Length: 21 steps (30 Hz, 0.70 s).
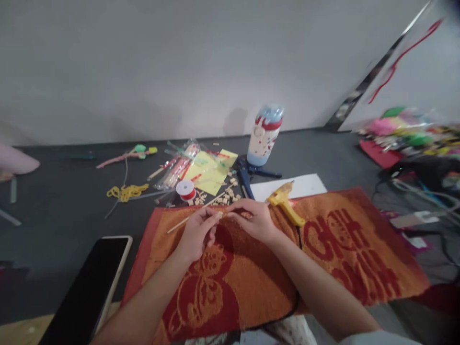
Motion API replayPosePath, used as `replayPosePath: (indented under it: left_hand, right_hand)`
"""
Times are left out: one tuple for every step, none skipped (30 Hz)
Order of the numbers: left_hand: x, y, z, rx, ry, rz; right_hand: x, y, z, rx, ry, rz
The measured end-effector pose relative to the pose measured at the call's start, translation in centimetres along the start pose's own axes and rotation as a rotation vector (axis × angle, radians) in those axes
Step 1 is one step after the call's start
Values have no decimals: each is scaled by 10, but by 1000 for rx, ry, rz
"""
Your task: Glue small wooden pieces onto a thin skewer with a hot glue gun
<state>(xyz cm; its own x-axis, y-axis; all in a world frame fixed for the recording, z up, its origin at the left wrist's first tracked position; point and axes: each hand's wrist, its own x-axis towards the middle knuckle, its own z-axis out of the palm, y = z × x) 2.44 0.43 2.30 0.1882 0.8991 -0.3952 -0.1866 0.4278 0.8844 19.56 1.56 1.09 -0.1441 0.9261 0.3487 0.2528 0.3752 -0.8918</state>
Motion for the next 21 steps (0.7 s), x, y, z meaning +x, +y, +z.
replayPosePath:
  left_hand:
    - [0,0,-1,-23,12,11]
    - [1,0,-2,-35,18,17]
    - [1,0,-2,-44,15,17]
    - [1,0,-3,-59,21,30]
    - [1,0,-4,-76,27,42]
    - [0,0,-4,-95,35,45]
    - [0,1,-4,-121,52,50]
    - [-1,1,-4,-148,58,54]
    - [-2,2,-3,-153,58,66]
    - [-3,3,-2,-153,55,81]
    - [-4,4,-1,-152,52,93]
    - [-5,5,-1,-153,50,104]
    - [-6,5,0,-154,46,112]
    - [-7,5,0,-155,44,118]
    - [-7,5,0,-157,45,121]
    - [-7,4,-1,-163,48,125]
    - [-6,4,-1,-168,49,131]
    - [-6,3,-2,-172,50,133]
    - [-6,2,-3,-175,51,135]
    - [-5,1,-3,-178,51,136]
    - [-5,1,-4,-181,50,135]
  right_hand:
    - [1,0,0,-10,13,3]
    - [2,-1,0,-15,29,11]
    - [3,0,1,-16,46,21]
    - [5,0,2,-14,57,33]
    - [5,1,4,-11,61,48]
    - [6,3,7,-4,64,60]
    - [7,4,10,5,66,70]
    - [7,6,13,12,63,81]
    - [7,8,16,18,59,89]
    - [6,9,19,23,56,93]
    - [6,11,21,25,52,95]
    - [6,12,24,22,52,94]
    - [5,14,25,16,53,92]
    - [5,15,26,8,54,88]
    - [5,16,27,0,54,83]
    - [4,16,27,-8,54,79]
    - [4,17,28,-14,51,73]
    - [3,17,28,-21,49,67]
    - [2,16,28,-29,47,59]
    - [1,16,28,-39,45,49]
    - [0,16,28,-51,45,37]
